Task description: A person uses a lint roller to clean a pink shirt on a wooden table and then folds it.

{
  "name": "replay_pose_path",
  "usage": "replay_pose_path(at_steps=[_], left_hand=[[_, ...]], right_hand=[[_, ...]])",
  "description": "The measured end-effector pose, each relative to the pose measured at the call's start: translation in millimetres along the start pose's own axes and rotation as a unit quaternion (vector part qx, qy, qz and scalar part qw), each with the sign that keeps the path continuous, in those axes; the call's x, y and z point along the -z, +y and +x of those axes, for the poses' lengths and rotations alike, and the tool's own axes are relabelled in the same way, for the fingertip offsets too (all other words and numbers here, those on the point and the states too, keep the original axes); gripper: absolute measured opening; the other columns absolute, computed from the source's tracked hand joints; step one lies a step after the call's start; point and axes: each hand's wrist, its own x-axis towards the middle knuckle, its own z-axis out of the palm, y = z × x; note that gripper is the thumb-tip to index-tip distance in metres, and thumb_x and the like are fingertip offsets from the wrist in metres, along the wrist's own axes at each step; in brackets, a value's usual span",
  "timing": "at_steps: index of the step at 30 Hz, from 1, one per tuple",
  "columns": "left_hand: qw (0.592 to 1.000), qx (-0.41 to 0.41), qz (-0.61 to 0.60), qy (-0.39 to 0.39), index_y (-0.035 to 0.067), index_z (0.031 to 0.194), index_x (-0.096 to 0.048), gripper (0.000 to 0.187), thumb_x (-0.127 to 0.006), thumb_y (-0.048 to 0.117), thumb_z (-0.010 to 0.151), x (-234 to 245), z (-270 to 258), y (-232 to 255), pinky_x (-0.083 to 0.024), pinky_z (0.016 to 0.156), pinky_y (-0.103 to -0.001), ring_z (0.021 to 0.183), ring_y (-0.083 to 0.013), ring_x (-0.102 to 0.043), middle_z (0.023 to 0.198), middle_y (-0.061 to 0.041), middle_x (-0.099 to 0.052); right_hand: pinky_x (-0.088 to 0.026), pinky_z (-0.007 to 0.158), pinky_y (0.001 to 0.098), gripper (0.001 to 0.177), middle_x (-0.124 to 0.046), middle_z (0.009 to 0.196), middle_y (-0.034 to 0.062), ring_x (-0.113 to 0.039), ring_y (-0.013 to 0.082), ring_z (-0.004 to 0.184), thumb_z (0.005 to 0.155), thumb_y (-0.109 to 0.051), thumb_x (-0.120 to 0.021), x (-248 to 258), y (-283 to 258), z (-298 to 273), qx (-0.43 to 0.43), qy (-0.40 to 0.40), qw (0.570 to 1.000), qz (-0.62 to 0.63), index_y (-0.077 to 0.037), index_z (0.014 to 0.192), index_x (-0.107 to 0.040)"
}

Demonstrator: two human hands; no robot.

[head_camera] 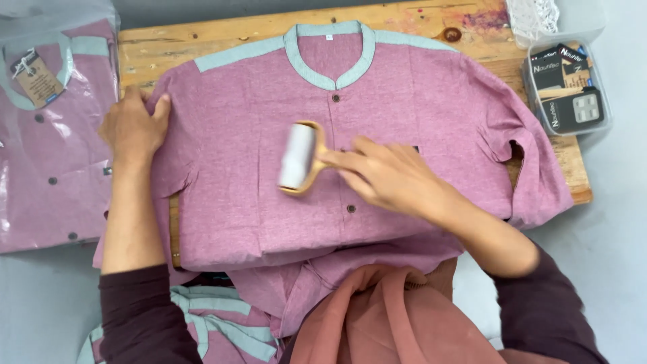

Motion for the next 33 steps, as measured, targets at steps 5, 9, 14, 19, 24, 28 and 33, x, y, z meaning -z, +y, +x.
replay_pose_path(at_steps=[5, 9, 14, 19, 24, 28, 33], left_hand=[[0.993, -0.078, -0.025, 0.086, 0.01, 0.099, -0.059, 0.041, -0.067, 0.047, 0.113, -44.9, 65.0, 18.3, -0.047, 0.067, -0.06, 0.09, -0.0466, -0.067, 0.096, -0.015, -0.074], [0.972, -0.123, -0.037, 0.198, 0.018, 0.089, -0.055, 0.039, -0.08, 0.038, 0.111, -72.4, 83.9, 12.0, -0.046, 0.056, -0.051, 0.071, -0.0323, -0.068, 0.082, -0.001, -0.074], [0.956, -0.15, -0.055, 0.245, 0.018, 0.091, -0.06, 0.037, -0.085, 0.041, 0.106, -75.8, 80.0, 3.2, -0.043, 0.051, -0.05, 0.069, -0.0334, -0.068, 0.086, 0.001, -0.078], [0.947, -0.159, -0.004, 0.28, 0.022, 0.085, -0.064, 0.048, -0.086, 0.06, 0.104, -88.4, 91.9, -9.5, -0.043, 0.051, -0.048, 0.065, -0.0324, -0.069, 0.079, 0.0, -0.076], [0.946, -0.181, 0.004, 0.269, 0.021, 0.09, -0.063, 0.051, -0.089, 0.061, 0.11, -97.8, 97.4, -17.1, -0.044, 0.053, -0.049, 0.067, -0.0333, -0.069, 0.083, -0.001, -0.077], [0.945, -0.187, 0.022, 0.266, 0.023, 0.093, -0.064, 0.049, -0.093, 0.059, 0.111, -104.0, 100.4, -22.3, -0.045, 0.054, -0.047, 0.068, -0.0314, -0.07, 0.083, 0.0, -0.076], [0.942, -0.183, 0.051, 0.276, 0.024, 0.095, -0.067, 0.05, -0.097, 0.059, 0.115, -103.7, 99.7, -23.7, -0.044, 0.052, -0.046, 0.066, -0.0295, -0.07, 0.081, 0.003, -0.075]], right_hand=[[-0.051, 0.047, 0.0629, 0.054, -0.054, 0.099, 0.0127, -0.063, 0.048, 0.056, 0.093, -0.018, -0.047, -10.9, -22.1, -8.2, -0.112, -0.042, 0.992, -0.041, -0.027, 0.146, -0.042], [-0.051, 0.053, 0.0659, 0.055, -0.058, 0.11, 0.0174, -0.066, 0.051, 0.066, 0.094, -0.009, -0.035, -37.7, -31.4, 79.9, -0.102, 0.044, 0.994, 0.013, -0.026, 0.146, -0.04], [-0.047, 0.058, 0.0639, 0.051, -0.06, 0.119, 0.0215, -0.065, 0.0495, 0.076, 0.093, -0.009, -0.04, -75.3, -9.2, 208.2, -0.056, 0.179, 0.982, 0.004, -0.021, 0.143, -0.043], [-0.053, 0.055, 0.0622, 0.043, -0.068, 0.111, 0.0182, -0.067, 0.0478, 0.081, 0.1, -0.027, -0.045, -55.3, 12.8, 175.8, -0.051, 0.156, 0.986, 0.018, -0.031, 0.142, -0.048], [-0.04, 0.031, 0.0332, 0.031, -0.06, 0.09, -0.0005, -0.059, 0.0217, 0.058, 0.107, -0.037, -0.055, -26.7, 41.7, 18.5, -0.013, 0.202, 0.97, -0.134, -0.031, 0.136, -0.063], [-0.043, 0.037, 0.0329, 0.037, -0.059, 0.091, -0.0098, -0.065, 0.0171, 0.066, 0.105, -0.041, -0.056, -1.9, 46.7, -106.5, -0.117, 0.15, 0.964, -0.185, -0.039, 0.141, -0.063], [-0.057, 0.06, 0.0536, 0.052, -0.056, 0.098, 0.0014, -0.066, 0.0345, 0.077, 0.099, -0.033, -0.049, -11.7, 42.5, -159.2, -0.349, 0.038, 0.935, -0.056, -0.036, 0.151, -0.05]])
